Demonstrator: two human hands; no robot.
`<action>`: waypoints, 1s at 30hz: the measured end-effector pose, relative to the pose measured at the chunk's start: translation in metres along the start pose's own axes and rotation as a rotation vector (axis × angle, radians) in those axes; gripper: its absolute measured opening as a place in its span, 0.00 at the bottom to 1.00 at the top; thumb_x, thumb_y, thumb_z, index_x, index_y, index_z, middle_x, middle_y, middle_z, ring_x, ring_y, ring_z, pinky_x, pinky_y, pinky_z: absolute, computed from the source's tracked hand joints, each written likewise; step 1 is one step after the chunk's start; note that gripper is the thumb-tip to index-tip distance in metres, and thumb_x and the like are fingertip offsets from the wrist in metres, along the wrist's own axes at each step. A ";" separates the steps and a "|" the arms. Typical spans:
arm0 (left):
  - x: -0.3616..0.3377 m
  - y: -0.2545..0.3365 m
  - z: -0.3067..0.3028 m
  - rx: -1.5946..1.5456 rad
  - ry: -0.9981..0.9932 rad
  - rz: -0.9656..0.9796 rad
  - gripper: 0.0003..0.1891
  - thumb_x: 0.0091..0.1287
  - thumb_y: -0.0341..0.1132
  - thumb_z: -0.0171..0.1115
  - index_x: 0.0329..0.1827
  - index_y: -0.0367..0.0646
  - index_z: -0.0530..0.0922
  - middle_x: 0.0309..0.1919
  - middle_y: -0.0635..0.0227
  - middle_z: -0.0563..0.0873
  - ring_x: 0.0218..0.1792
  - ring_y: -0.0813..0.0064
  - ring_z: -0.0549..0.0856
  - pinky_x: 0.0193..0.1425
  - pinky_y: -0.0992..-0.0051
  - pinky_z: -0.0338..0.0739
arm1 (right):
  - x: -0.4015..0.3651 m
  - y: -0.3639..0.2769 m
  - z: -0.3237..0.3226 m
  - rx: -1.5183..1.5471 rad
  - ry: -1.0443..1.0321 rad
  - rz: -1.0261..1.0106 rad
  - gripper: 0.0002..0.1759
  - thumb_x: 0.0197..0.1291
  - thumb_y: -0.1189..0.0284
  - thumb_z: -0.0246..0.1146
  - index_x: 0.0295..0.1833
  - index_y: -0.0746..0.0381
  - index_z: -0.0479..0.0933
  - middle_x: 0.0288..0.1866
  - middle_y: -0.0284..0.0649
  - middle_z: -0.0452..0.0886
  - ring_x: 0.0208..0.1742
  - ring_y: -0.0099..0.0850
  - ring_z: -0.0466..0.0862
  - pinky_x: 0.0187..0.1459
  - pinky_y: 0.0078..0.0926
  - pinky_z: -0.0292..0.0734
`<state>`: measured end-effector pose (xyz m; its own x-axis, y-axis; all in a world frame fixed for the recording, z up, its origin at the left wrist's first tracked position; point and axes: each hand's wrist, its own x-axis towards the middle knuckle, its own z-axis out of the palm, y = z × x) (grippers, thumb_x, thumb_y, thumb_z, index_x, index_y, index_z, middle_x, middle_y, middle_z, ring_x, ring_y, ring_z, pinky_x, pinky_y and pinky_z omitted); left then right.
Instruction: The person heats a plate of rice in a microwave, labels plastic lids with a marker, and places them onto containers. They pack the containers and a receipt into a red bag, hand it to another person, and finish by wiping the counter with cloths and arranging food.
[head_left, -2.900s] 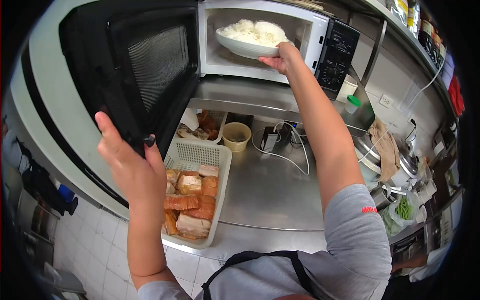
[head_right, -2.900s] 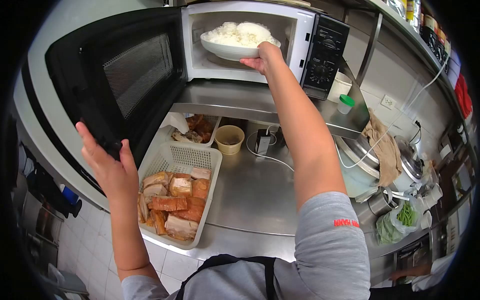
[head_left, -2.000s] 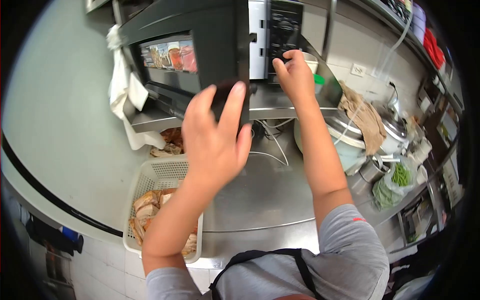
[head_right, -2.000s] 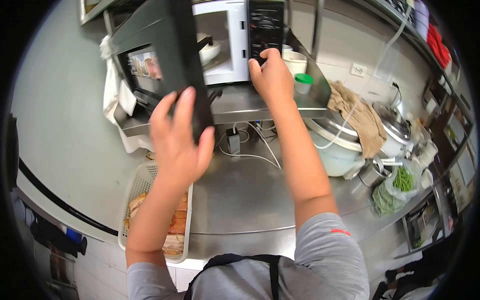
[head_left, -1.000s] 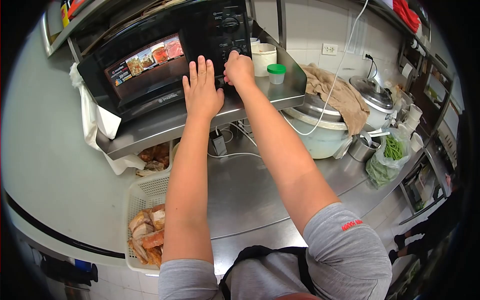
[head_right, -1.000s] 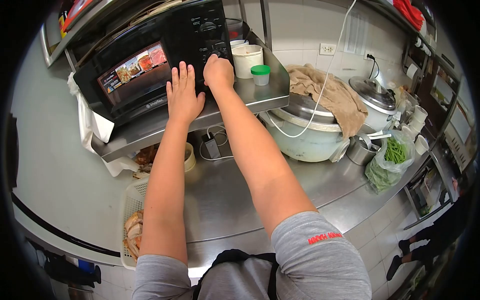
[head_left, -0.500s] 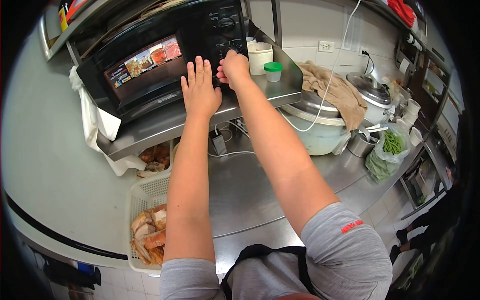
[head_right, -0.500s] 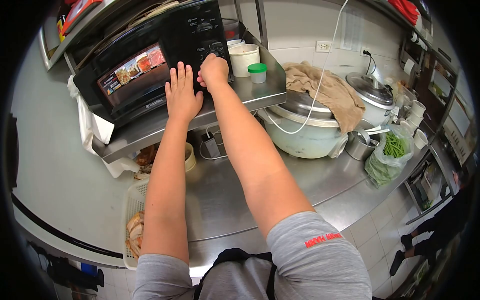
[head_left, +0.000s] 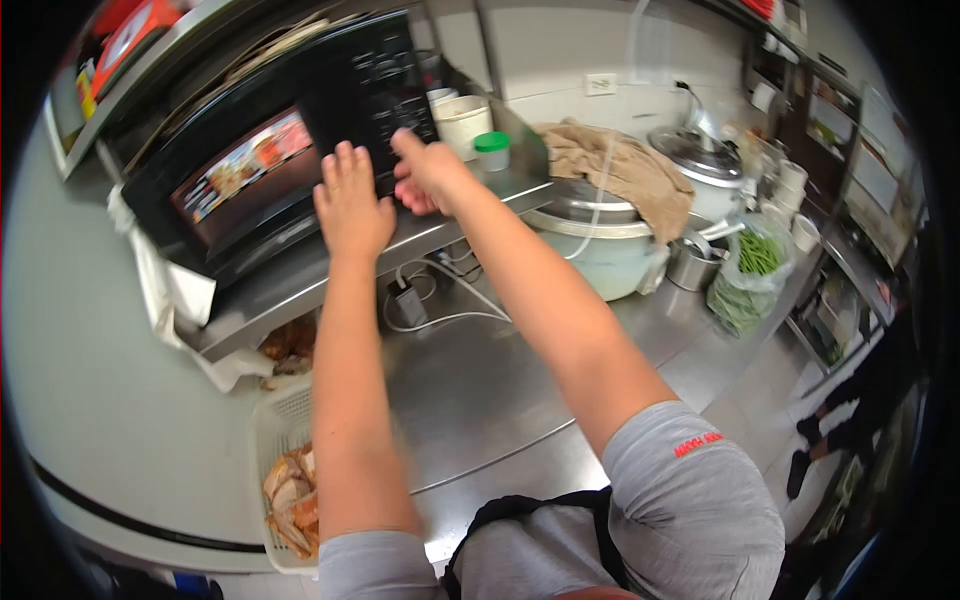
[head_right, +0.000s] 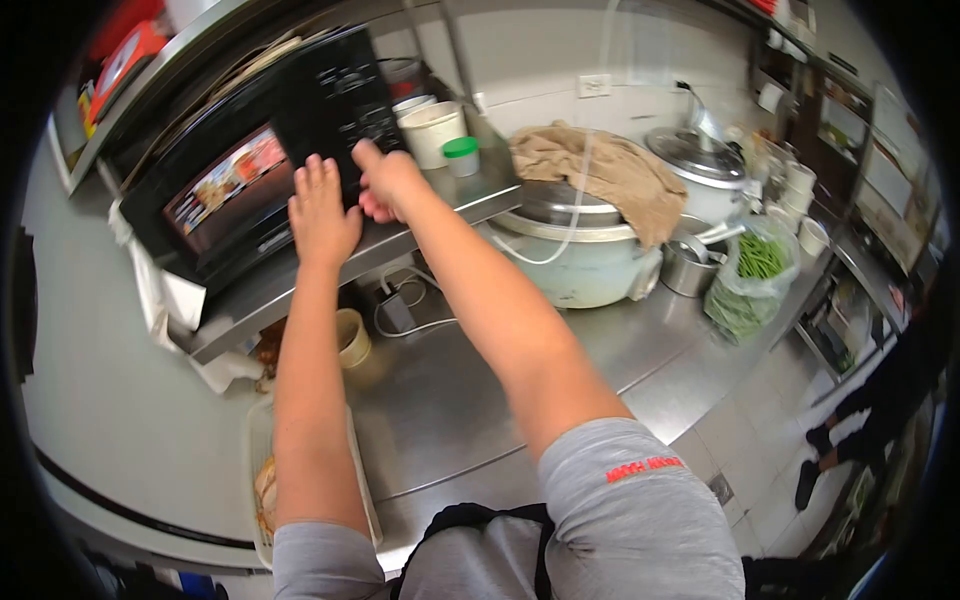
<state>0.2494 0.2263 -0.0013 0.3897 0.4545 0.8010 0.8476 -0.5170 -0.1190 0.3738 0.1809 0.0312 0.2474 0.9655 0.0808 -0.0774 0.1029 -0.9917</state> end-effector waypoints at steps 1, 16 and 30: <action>0.000 -0.003 -0.004 0.006 0.004 0.018 0.37 0.51 0.38 0.58 0.66 0.46 0.54 0.67 0.63 0.51 0.67 0.60 0.52 0.64 0.56 0.54 | -0.015 0.007 -0.016 -0.228 -0.065 -0.064 0.32 0.52 0.43 0.51 0.33 0.67 0.72 0.16 0.39 0.74 0.13 0.25 0.73 0.14 0.20 0.68; -0.024 0.018 -0.009 -0.176 0.658 0.044 0.27 0.59 0.35 0.55 0.60 0.35 0.61 0.57 0.49 0.65 0.59 0.54 0.65 0.63 0.64 0.56 | -0.542 0.243 -0.517 -0.766 0.743 0.609 0.20 0.57 0.65 0.47 0.53 0.59 0.72 0.38 0.43 0.79 0.30 0.33 0.80 0.33 0.27 0.74; -0.219 0.582 -0.002 -1.287 -0.180 -0.149 0.29 0.52 0.21 0.49 0.61 0.38 0.58 0.57 0.58 0.65 0.49 0.66 0.74 0.43 0.76 0.68 | -0.893 0.467 -0.670 -0.672 0.598 1.355 0.39 0.52 0.65 0.60 0.67 0.56 0.48 0.37 0.54 0.77 0.32 0.42 0.81 0.35 0.39 0.75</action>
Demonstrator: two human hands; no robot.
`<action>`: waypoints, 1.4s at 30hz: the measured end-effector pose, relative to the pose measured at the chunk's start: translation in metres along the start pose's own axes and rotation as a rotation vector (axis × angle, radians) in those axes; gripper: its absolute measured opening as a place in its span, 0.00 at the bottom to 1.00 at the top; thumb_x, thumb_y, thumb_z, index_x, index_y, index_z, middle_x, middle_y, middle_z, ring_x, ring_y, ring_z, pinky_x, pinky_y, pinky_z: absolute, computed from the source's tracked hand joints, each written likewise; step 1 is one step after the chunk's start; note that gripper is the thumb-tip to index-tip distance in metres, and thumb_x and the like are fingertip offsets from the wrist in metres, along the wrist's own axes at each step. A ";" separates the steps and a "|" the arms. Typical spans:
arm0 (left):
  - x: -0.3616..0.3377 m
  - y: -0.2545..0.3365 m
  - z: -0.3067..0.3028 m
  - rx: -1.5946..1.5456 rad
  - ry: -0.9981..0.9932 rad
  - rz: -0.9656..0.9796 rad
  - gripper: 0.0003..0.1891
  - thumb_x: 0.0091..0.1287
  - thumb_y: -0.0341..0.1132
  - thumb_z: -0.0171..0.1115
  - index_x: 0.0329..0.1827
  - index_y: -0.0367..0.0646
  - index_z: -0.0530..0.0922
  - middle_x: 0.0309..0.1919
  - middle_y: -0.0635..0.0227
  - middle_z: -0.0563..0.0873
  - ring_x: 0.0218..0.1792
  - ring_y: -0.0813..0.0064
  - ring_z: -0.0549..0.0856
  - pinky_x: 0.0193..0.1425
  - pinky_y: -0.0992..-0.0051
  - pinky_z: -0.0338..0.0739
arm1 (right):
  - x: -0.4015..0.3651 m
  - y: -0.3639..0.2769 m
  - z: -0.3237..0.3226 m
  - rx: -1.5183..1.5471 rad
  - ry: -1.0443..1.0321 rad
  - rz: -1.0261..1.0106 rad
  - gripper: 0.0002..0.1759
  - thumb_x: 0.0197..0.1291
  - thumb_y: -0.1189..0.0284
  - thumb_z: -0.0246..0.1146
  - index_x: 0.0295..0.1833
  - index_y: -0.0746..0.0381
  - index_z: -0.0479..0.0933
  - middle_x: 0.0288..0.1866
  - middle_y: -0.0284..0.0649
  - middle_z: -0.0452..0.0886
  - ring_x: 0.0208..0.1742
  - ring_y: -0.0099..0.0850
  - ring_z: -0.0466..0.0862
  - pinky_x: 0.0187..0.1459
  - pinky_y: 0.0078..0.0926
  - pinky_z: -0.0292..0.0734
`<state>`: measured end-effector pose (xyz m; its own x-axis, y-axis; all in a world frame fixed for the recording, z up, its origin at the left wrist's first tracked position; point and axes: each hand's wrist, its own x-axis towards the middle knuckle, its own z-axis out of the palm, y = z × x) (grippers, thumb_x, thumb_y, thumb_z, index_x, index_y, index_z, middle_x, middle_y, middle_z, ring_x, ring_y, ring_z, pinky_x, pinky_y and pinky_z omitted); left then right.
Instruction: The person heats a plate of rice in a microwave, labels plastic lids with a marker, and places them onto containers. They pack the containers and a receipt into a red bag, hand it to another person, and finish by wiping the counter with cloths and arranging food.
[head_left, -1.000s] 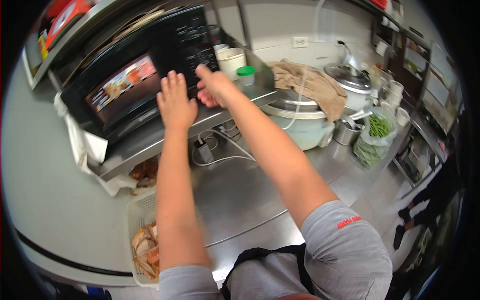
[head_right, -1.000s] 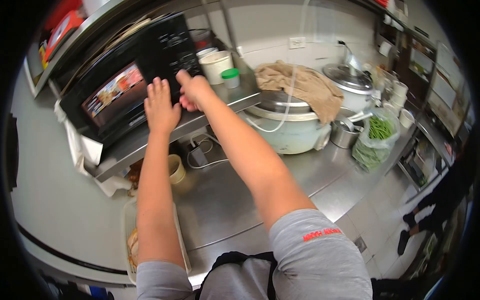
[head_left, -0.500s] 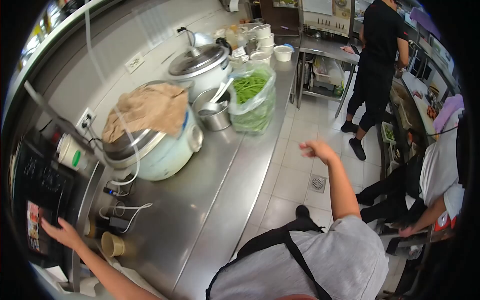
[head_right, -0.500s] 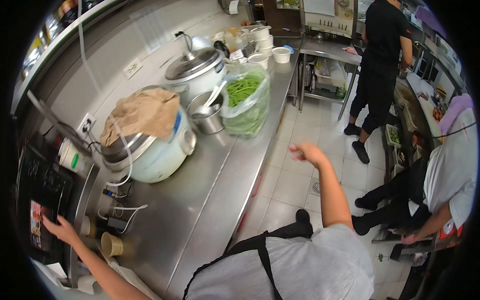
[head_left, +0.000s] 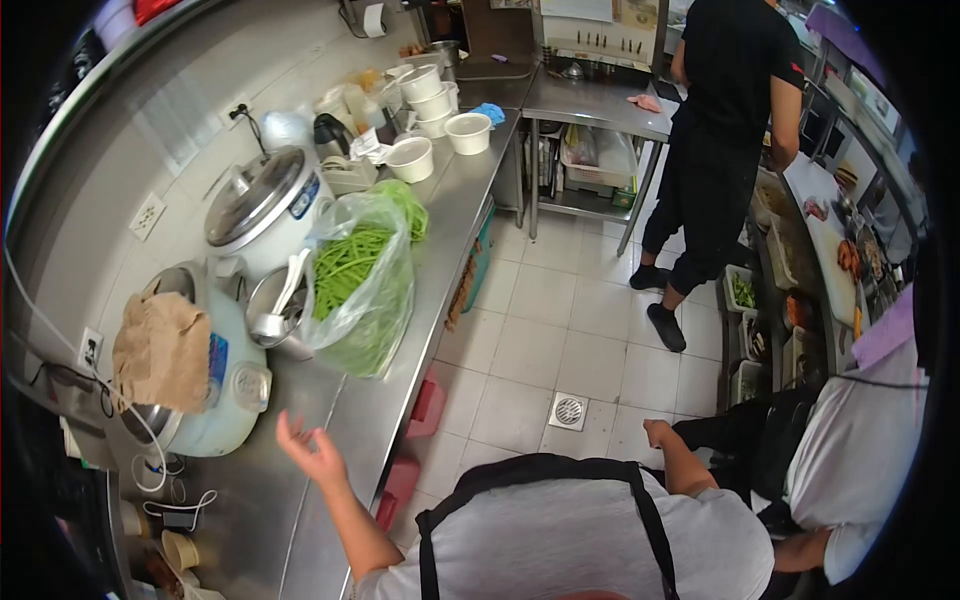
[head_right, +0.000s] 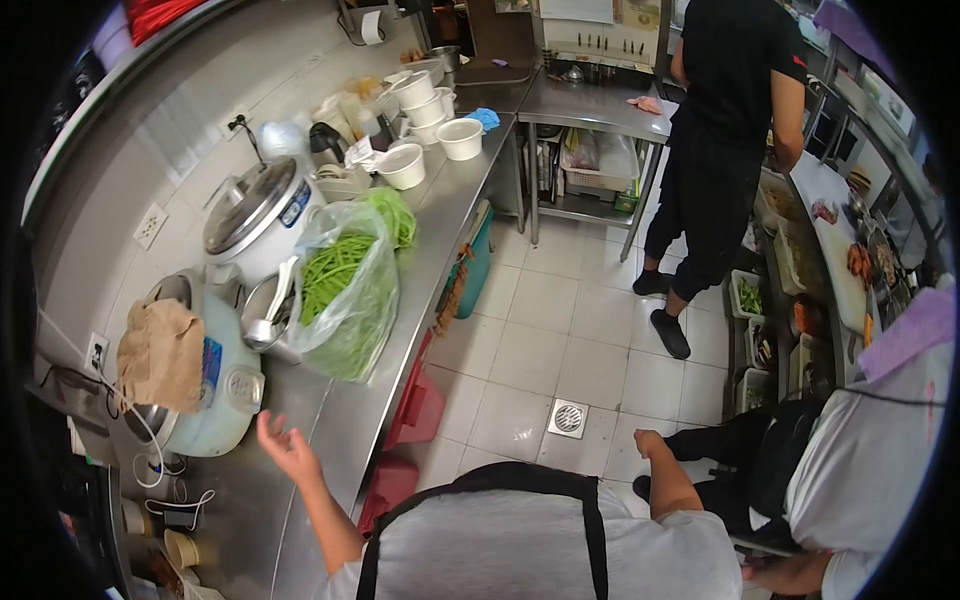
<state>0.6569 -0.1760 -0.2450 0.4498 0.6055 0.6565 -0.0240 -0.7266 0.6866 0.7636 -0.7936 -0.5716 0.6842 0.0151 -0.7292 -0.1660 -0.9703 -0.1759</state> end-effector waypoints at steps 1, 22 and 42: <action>0.000 0.008 0.024 -0.033 -0.096 0.019 0.29 0.52 0.22 0.49 0.61 0.39 0.59 0.57 0.57 0.64 0.48 0.66 0.74 0.42 0.75 0.69 | -0.024 -0.014 -0.020 0.248 0.032 0.152 0.44 0.50 0.66 0.62 0.68 0.55 0.44 0.36 0.53 0.78 0.31 0.41 0.81 0.33 0.39 0.75; 0.111 0.003 0.536 -0.251 -0.806 -0.062 0.25 0.51 0.24 0.56 0.55 0.38 0.66 0.44 0.59 0.70 0.36 0.73 0.75 0.33 0.78 0.71 | 0.248 -0.313 -0.464 0.807 -0.174 -0.183 0.40 0.54 0.43 0.47 0.69 0.46 0.44 0.65 0.51 0.56 0.56 0.52 0.69 0.48 0.50 0.67; 0.184 -0.004 0.725 -0.291 0.223 -1.032 0.22 0.67 0.45 0.42 0.58 0.41 0.60 0.40 0.61 0.74 0.19 0.79 0.76 0.18 0.83 0.69 | 0.515 -0.598 -0.711 -0.110 0.599 -1.433 0.06 0.49 0.68 0.58 0.33 0.50 0.79 0.56 0.41 0.68 0.57 0.46 0.63 0.55 0.42 0.58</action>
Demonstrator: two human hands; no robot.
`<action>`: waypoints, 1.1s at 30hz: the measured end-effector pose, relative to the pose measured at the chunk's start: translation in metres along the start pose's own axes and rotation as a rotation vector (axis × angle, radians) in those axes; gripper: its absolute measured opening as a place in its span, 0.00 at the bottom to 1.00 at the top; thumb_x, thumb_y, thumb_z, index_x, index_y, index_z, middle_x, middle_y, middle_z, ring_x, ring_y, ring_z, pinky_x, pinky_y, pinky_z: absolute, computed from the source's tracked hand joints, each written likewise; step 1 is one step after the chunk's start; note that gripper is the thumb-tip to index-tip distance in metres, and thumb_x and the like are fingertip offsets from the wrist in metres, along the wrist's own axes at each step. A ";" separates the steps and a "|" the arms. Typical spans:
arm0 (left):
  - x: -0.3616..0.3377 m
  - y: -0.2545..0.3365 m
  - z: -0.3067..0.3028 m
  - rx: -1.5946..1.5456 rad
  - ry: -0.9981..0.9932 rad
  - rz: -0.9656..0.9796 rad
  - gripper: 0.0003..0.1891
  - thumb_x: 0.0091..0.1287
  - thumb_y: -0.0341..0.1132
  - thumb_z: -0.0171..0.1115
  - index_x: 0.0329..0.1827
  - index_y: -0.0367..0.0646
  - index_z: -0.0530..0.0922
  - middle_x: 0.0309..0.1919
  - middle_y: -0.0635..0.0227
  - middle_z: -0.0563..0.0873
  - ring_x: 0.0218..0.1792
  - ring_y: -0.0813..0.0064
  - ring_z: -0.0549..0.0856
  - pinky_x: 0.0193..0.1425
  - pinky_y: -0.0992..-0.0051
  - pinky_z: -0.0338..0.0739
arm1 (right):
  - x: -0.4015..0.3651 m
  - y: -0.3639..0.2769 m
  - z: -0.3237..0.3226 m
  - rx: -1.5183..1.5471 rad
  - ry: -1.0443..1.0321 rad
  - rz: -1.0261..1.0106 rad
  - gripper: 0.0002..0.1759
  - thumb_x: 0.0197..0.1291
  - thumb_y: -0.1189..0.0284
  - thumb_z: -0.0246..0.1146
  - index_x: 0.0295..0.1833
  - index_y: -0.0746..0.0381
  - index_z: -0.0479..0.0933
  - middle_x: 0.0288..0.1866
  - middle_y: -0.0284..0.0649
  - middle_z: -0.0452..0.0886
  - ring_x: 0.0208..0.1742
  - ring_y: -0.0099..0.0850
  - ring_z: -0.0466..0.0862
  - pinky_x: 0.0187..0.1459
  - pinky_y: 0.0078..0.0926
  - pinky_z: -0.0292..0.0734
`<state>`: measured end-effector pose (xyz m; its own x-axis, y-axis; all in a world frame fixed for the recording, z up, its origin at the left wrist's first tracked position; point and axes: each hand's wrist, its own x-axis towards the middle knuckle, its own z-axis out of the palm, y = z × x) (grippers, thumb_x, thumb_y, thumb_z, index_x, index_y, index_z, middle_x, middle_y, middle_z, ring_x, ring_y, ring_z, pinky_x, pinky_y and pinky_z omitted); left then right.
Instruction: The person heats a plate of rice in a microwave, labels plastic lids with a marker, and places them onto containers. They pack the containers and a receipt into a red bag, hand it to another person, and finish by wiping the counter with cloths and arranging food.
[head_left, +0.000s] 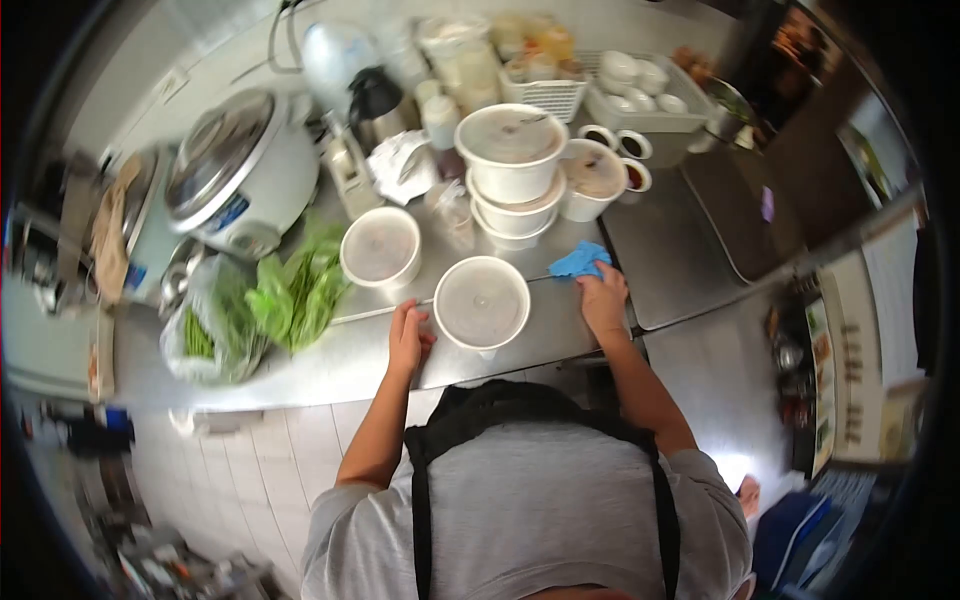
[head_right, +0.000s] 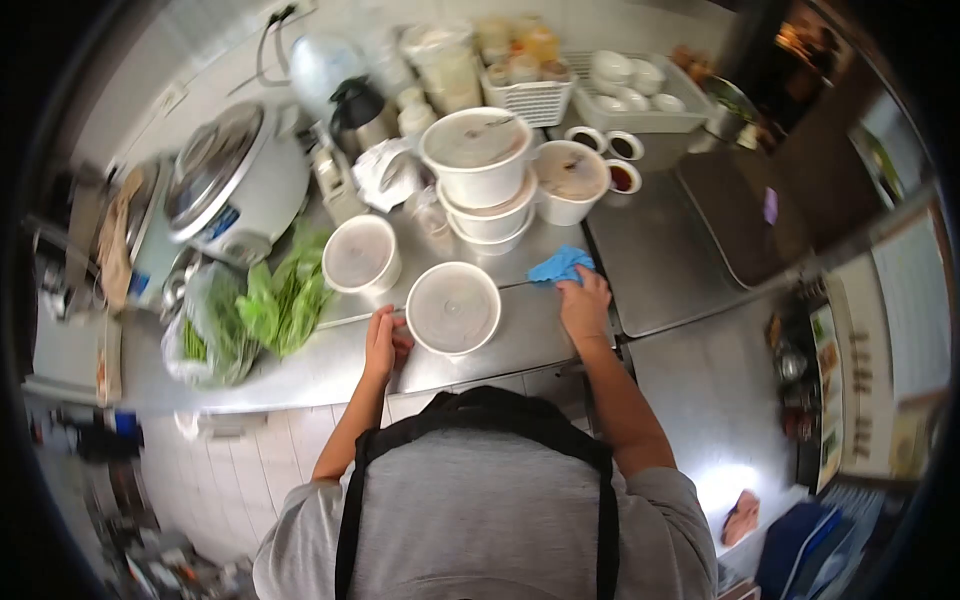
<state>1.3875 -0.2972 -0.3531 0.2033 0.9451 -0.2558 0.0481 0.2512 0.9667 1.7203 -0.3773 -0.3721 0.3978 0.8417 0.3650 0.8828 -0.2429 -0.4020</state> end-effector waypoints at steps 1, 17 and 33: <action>-0.003 0.002 0.001 -0.008 0.104 0.031 0.22 0.66 0.44 0.44 0.59 0.40 0.60 0.42 0.60 0.72 0.23 0.78 0.76 0.21 0.82 0.70 | 0.003 0.003 -0.001 0.035 0.004 -0.017 0.05 0.48 0.68 0.59 0.31 0.50 0.79 0.55 0.40 0.68 0.56 0.46 0.64 0.54 0.41 0.58; 0.089 0.084 -0.043 1.394 0.216 0.501 0.31 0.58 0.55 0.47 0.62 0.49 0.62 0.62 0.47 0.58 0.64 0.44 0.53 0.61 0.50 0.51 | 0.074 -0.142 -0.050 0.750 -0.195 -0.361 0.11 0.51 0.76 0.57 0.43 0.64 0.73 0.38 0.45 0.74 0.37 0.38 0.76 0.40 0.26 0.70; 0.044 0.129 -0.113 1.101 -0.009 0.476 0.25 0.56 0.49 0.55 0.54 0.45 0.71 0.50 0.52 0.70 0.49 0.54 0.69 0.51 0.60 0.61 | 0.228 -0.320 0.200 0.699 -0.556 0.267 0.26 0.54 0.54 0.55 0.38 0.71 0.76 0.33 0.44 0.79 0.32 0.30 0.77 0.35 0.27 0.70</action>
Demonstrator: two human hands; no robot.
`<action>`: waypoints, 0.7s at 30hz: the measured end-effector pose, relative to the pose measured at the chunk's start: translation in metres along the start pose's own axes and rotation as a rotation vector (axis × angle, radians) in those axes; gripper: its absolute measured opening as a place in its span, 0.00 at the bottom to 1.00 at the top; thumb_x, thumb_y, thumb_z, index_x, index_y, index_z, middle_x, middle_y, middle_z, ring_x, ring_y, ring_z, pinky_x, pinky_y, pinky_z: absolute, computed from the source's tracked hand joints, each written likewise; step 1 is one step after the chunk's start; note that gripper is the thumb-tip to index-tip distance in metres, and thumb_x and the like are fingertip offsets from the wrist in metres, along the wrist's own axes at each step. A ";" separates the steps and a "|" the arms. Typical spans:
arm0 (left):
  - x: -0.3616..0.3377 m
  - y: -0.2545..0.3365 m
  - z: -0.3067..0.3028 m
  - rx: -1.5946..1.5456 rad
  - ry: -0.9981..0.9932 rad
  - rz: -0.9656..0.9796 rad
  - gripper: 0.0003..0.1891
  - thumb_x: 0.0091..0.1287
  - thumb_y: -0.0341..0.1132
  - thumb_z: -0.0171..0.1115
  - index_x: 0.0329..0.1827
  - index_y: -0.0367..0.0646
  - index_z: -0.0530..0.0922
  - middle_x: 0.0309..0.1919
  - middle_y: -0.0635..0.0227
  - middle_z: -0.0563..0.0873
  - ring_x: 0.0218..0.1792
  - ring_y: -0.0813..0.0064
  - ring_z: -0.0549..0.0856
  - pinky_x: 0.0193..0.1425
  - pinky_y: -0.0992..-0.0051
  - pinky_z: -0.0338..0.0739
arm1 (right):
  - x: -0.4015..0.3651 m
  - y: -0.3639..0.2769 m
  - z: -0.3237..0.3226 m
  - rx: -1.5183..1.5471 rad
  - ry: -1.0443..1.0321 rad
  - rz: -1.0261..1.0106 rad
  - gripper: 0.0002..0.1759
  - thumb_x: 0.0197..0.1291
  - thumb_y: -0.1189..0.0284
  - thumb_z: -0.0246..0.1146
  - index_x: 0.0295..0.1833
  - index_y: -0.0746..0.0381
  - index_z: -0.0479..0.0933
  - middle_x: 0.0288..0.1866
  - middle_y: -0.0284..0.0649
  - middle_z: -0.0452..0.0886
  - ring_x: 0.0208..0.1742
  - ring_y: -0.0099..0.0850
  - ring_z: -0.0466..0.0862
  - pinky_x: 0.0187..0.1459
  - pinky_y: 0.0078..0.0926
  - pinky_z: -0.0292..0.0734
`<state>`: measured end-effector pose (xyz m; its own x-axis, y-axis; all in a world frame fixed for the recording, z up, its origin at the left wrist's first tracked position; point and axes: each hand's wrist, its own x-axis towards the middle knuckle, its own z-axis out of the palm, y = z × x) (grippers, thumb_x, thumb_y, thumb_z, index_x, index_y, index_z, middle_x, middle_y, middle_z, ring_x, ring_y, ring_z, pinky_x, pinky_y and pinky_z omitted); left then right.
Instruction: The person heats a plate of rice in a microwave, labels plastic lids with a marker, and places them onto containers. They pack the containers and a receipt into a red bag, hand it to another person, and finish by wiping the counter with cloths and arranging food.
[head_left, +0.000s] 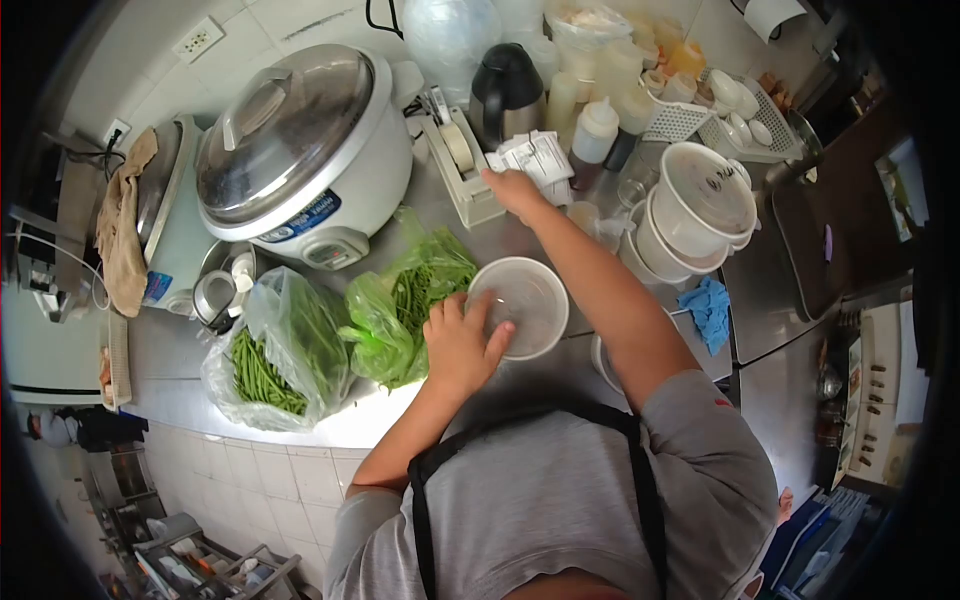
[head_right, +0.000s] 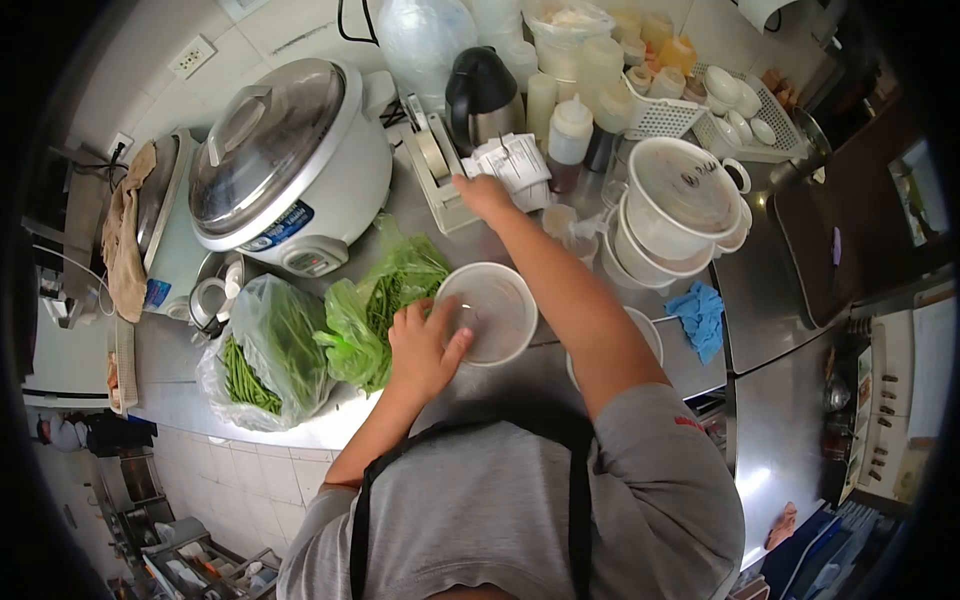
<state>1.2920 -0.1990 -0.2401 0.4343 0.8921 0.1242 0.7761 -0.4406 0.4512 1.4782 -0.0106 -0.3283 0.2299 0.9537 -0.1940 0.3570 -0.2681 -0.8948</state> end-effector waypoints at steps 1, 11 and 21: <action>0.009 -0.006 -0.004 -0.065 0.032 -0.018 0.24 0.56 0.48 0.55 0.52 0.45 0.73 0.49 0.53 0.71 0.48 0.55 0.69 0.50 0.62 0.62 | 0.015 0.007 0.010 -0.079 0.006 0.031 0.27 0.54 0.53 0.54 0.37 0.71 0.76 0.33 0.43 0.79 0.31 0.29 0.77 0.33 0.27 0.69; 0.135 -0.054 0.048 -1.047 -0.123 -0.545 0.25 0.62 0.51 0.46 0.47 0.36 0.75 0.44 0.61 0.76 0.48 0.68 0.72 0.54 0.71 0.61 | -0.095 -0.079 -0.018 0.050 0.190 -0.540 0.18 0.54 0.62 0.54 0.19 0.64 0.74 0.21 0.45 0.73 0.27 0.40 0.74 0.31 0.35 0.65; 0.167 -0.047 0.095 -0.747 0.222 -0.817 0.24 0.54 0.57 0.52 0.36 0.45 0.80 0.47 0.50 0.76 0.52 0.57 0.72 0.58 0.64 0.62 | -0.291 0.013 -0.095 -0.054 -0.035 -0.420 0.12 0.50 0.70 0.59 0.22 0.66 0.71 0.27 0.43 0.70 0.32 0.37 0.69 0.36 0.29 0.65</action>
<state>1.3715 -0.0386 -0.3244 -0.2266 0.9166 -0.3294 0.2903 0.3864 0.8754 1.5018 -0.3051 -0.2457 0.0236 0.9854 0.1689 0.4604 0.1392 -0.8767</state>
